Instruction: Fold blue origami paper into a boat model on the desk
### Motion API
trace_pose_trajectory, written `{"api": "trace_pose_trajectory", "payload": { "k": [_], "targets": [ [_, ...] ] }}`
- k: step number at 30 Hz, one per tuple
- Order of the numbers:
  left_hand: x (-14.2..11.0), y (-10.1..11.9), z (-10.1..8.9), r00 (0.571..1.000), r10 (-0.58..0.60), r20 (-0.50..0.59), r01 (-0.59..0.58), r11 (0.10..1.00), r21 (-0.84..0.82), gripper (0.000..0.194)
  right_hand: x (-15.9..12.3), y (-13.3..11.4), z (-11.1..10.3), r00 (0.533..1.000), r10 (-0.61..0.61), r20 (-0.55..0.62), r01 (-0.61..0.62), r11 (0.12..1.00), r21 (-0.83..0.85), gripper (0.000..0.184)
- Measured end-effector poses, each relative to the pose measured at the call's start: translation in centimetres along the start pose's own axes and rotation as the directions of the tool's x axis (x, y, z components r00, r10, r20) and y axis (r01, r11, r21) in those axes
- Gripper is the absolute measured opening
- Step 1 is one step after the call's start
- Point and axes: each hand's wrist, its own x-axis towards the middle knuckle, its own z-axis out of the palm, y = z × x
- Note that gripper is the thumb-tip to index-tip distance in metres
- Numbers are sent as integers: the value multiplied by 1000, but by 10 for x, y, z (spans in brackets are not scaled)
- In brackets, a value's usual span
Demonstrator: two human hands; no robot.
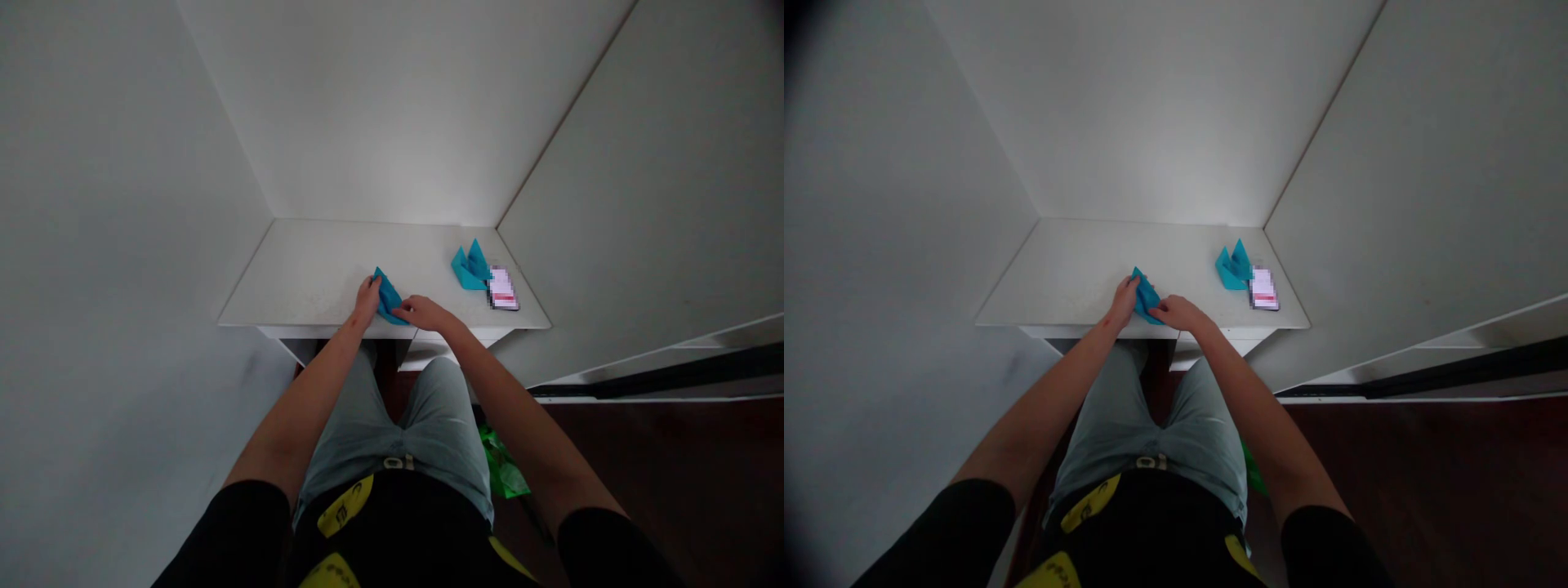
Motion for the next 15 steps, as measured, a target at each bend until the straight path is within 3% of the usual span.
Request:
{"api": "trace_pose_trajectory", "payload": {
  "k": [4, 7, 10, 15],
  "targets": [
    [7, -5, -1, 998, 14, -63, -35, 938, -344, 25, -2, -8, -7, 1000, 5, 5, -4, 996, -94, 23],
    [6, -11, 0, 996, 54, -68, -80, 889, -451, 33, -6, -13, -13, 995, 93, 37, -90, 994, -68, 22],
    [5, -17, 0, 993, 109, -54, -121, 879, -462, 41, -7, -15, -20, 989, 131, 62, -127, 990, -63, 21],
    [5, -25, -4, 984, 171, -42, -176, 940, -292, 40, -2, -17, -26, 991, 86, 102, -52, 953, -299, 12]
  ]
}}
